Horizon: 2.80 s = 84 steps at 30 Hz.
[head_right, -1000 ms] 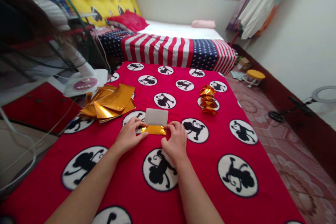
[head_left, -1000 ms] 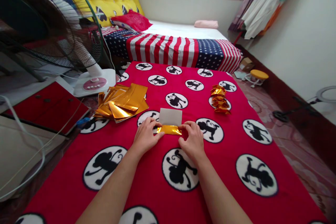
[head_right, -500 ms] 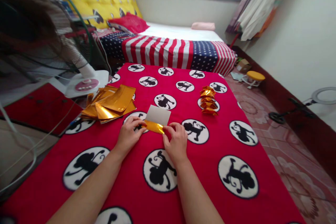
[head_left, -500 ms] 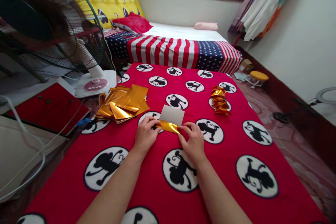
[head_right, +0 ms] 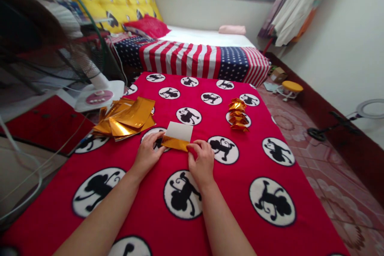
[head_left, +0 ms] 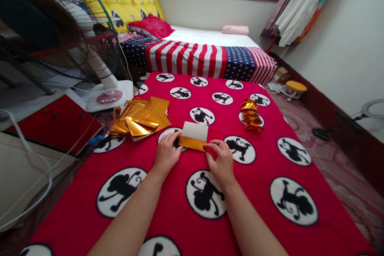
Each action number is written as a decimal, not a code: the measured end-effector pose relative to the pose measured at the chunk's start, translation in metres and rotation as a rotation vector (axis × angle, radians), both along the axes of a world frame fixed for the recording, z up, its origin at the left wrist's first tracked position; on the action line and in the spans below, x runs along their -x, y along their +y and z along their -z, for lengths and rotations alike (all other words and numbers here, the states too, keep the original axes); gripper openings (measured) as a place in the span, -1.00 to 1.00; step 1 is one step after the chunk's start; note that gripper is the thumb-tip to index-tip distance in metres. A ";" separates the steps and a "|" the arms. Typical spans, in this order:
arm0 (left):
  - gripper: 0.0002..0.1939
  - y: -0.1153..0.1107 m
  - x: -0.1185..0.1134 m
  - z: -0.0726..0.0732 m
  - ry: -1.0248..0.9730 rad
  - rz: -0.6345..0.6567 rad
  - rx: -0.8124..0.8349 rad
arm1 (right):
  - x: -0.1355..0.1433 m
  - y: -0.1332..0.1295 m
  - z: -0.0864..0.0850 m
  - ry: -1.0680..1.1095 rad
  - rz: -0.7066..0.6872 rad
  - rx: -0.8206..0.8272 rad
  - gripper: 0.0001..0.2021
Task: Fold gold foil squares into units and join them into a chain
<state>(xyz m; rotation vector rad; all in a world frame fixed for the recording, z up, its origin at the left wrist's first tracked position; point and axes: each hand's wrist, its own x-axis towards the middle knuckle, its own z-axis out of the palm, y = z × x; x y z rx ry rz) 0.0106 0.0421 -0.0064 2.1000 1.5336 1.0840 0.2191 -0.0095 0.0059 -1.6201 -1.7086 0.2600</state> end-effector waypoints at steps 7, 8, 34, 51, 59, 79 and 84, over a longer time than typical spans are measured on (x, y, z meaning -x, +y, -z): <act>-0.96 0.000 0.000 -0.006 -0.167 0.023 -0.082 | -0.003 0.004 0.006 0.124 0.029 0.009 -0.41; -0.95 -0.001 0.000 -0.009 -0.223 0.030 -0.089 | -0.003 0.004 0.006 0.171 0.019 0.000 -0.36; -0.63 -0.015 -0.010 -0.020 -0.756 0.172 0.549 | 0.003 0.010 -0.008 1.023 -0.156 0.287 -0.83; -0.70 -0.014 -0.007 -0.012 -0.524 0.229 0.294 | 0.006 0.008 0.000 0.821 -0.220 0.194 -0.81; -0.73 -0.015 -0.009 -0.010 -0.532 0.225 0.392 | 0.009 0.006 -0.006 0.727 -0.253 0.167 -0.78; -0.87 -0.016 -0.013 -0.017 -0.450 0.195 0.150 | 0.009 0.010 0.002 0.823 -0.185 0.135 -0.94; -0.87 -0.016 -0.012 -0.014 -0.478 0.166 0.188 | 0.009 0.011 0.004 0.964 -0.132 0.212 -0.81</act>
